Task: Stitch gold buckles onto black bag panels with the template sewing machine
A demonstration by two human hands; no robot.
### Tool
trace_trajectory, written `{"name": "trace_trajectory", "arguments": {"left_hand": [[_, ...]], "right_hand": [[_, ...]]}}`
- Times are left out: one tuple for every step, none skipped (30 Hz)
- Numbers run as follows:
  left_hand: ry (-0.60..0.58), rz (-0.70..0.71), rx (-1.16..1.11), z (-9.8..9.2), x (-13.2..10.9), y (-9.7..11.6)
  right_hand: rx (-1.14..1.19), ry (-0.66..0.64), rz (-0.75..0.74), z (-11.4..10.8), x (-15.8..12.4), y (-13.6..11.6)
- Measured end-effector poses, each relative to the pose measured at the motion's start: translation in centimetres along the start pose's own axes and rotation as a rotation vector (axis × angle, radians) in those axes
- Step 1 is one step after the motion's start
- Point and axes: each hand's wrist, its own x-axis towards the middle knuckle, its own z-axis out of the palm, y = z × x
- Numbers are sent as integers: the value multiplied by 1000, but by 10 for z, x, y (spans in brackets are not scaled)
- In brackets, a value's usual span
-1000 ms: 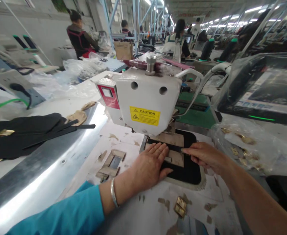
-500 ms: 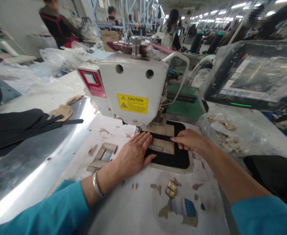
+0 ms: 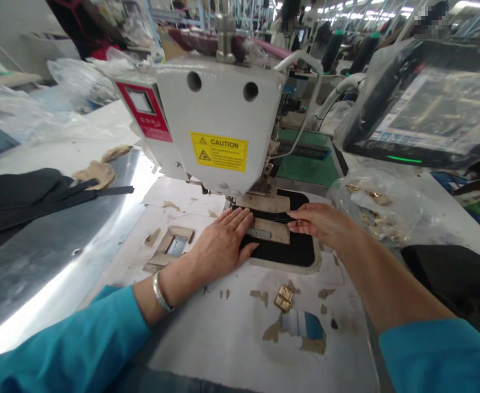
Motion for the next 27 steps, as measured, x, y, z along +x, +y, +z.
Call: {"name": "trace_trajectory", "arguments": {"left_hand": [[4,1,0,0,0,0],[9,2,0,0,0,0],[15,3,0,0,0,0],[19,4,0,0,0,1],[20,3,0,0,0,1],[19,2,-1,0,0,1],[20,2,0,0,0,1],[21,1,1,0,0,0],[21,1,2,0,0,0],[22,3,3,0,0,0],[23,4,4,0,0,0],[25,5,5,0,0,-1],[26,5,5,0,0,-1],[25,5,5,0,0,0],[26,4,5,1,0,0],[27,4,5,1,0,0],[27,5,5,1,0,0],[27,6,5,1,0,0],[29,8,6,1,0,0],[30,9,8,0,0,0],[29,11,9,0,-1,0],[26,11,10,0,-1,0],[21,10,10,-1,-1,0],[17,8,11,-1,-1,0],[14,6,10,-2,-1,0],[12,4,10,-2,-1,0],[12,3,8,-2,-1,1]], "right_hand": [[17,7,14,0,0,1],[31,18,32,0,1,2],[39,30,49,1,0,2],[45,40,57,1,0,2],[48,50,60,2,-1,2],[49,61,59,3,-2,1],[49,72,56,4,-3,1],[48,84,53,5,-4,1],[45,96,50,6,-4,1],[39,107,47,7,-5,1],[30,118,45,8,-5,0],[18,126,43,9,-6,0],[4,133,41,10,-6,0],[-12,140,37,11,-6,0],[-30,147,31,11,-7,0],[-49,156,23,12,-6,1],[-70,166,14,12,-6,2],[-91,176,4,12,-5,3],[-111,184,-6,12,-5,4],[-131,191,-15,12,-4,5],[-148,197,-21,12,-3,6],[-165,201,-26,12,-2,7],[-179,205,-29,12,-1,7],[-191,209,-31,12,-1,7],[-201,214,-32,12,0,7],[-211,218,-33,13,0,7],[-220,221,-32,13,1,6]]}}
